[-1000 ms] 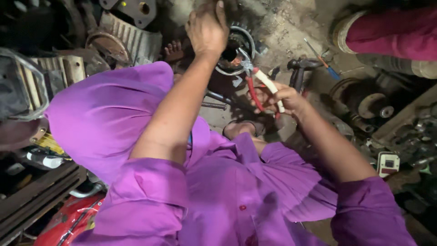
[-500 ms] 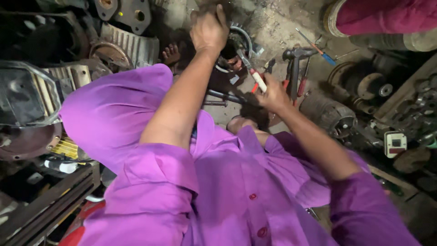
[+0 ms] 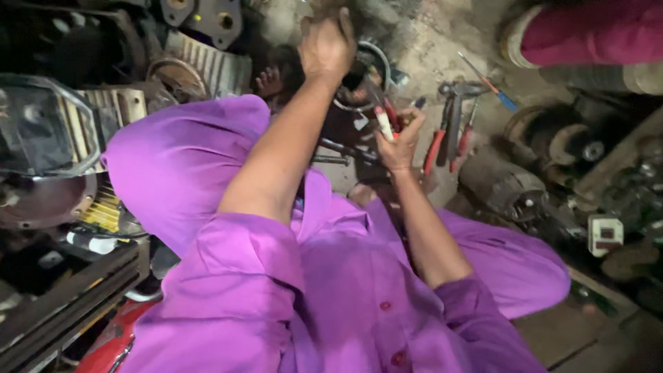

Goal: The person sits on the floor and uses pliers and a hammer to remove copper windings from a motor stator. They repeatedly strike the stator and pull out wire segments, then place the stator on a metal plate and continue extracting windings.

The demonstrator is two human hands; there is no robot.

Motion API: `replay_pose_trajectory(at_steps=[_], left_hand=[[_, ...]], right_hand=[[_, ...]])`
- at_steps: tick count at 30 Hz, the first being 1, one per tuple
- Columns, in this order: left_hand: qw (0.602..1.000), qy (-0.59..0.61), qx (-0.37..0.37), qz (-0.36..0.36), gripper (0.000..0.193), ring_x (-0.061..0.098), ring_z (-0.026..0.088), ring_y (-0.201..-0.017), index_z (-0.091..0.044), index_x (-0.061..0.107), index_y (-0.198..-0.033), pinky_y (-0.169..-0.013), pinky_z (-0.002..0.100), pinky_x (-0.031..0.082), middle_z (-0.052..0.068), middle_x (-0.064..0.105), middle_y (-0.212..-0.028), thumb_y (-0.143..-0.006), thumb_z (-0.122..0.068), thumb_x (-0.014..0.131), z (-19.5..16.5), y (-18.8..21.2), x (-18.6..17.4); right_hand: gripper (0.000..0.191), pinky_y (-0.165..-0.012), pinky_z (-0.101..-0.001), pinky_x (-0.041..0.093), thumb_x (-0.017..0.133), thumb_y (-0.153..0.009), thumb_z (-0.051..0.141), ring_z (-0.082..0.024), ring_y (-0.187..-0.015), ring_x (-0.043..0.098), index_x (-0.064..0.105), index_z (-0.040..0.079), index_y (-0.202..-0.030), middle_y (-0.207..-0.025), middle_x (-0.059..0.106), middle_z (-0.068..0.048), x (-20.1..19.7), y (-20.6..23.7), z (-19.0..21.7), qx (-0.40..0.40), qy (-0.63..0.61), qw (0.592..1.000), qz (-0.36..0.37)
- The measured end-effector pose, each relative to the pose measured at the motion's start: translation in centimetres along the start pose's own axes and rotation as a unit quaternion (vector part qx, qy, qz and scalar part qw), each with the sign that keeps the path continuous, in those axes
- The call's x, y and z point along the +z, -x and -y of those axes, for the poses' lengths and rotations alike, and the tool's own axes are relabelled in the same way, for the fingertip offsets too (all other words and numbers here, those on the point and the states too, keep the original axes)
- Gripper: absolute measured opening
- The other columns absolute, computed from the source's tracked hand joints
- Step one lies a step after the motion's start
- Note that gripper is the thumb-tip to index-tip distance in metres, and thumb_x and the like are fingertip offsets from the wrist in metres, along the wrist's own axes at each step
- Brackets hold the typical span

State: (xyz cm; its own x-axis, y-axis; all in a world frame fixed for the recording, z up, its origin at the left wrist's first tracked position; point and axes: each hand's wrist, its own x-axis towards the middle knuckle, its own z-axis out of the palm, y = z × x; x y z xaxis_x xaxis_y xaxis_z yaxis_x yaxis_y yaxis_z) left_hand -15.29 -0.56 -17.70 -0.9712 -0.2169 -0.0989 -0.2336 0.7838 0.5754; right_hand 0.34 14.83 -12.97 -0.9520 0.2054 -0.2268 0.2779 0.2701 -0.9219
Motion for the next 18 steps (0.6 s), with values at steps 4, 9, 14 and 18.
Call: replay_pose_trajectory(at_steps=[4,9,14,18], left_hand=[[0.999,-0.044,-0.011,0.026,0.041,0.063,0.045,-0.104,-0.009,0.075,-0.1,-0.083,0.056,0.055,0.02,0.073,-0.105,-0.1,-0.039,0.047,0.0,-0.2,0.2],[0.999,-0.005,0.022,-0.04,0.038,0.064,0.047,-0.097,-0.007,0.076,-0.095,-0.083,0.057,0.055,0.022,0.074,-0.096,-0.097,-0.032,0.048,0.6,-0.3,0.8],[0.999,-0.008,-0.004,-0.04,0.039,0.067,0.047,-0.096,-0.005,0.075,-0.079,-0.079,0.056,0.056,0.024,0.073,-0.088,-0.093,-0.034,0.054,0.9,-0.6,1.7],[0.998,0.014,-0.014,-0.055,0.035,0.069,0.046,-0.09,-0.005,0.075,-0.079,-0.077,0.057,0.057,0.023,0.074,-0.087,-0.089,-0.035,0.058,0.8,-0.5,1.9]], right_hand=[[0.051,-0.093,-0.0374,0.053,0.083,-0.088,0.01,-0.032,-0.108,0.066,0.057,0.006,-0.131,-0.117,0.061,-0.017,-1.4,1.8,1.6,0.073,0.127,0.987,0.063],[0.072,-0.119,-0.044,0.036,0.067,-0.079,0.002,-0.04,-0.14,0.046,0.052,0.007,-0.149,-0.145,0.048,-0.023,-4.0,2.8,0.8,-0.064,0.17,0.962,0.206],[0.061,-0.119,-0.063,0.023,0.077,-0.088,0.01,-0.05,-0.149,0.028,0.061,0.019,-0.146,-0.156,0.032,-0.03,-4.7,4.7,0.4,-0.097,0.437,0.88,0.157],[0.085,-0.115,-0.0732,0.016,0.075,-0.07,0.002,-0.056,-0.151,0.013,0.054,0.017,-0.15,-0.164,0.017,-0.033,-2.4,5.1,1.8,-0.061,0.506,0.85,0.135]])
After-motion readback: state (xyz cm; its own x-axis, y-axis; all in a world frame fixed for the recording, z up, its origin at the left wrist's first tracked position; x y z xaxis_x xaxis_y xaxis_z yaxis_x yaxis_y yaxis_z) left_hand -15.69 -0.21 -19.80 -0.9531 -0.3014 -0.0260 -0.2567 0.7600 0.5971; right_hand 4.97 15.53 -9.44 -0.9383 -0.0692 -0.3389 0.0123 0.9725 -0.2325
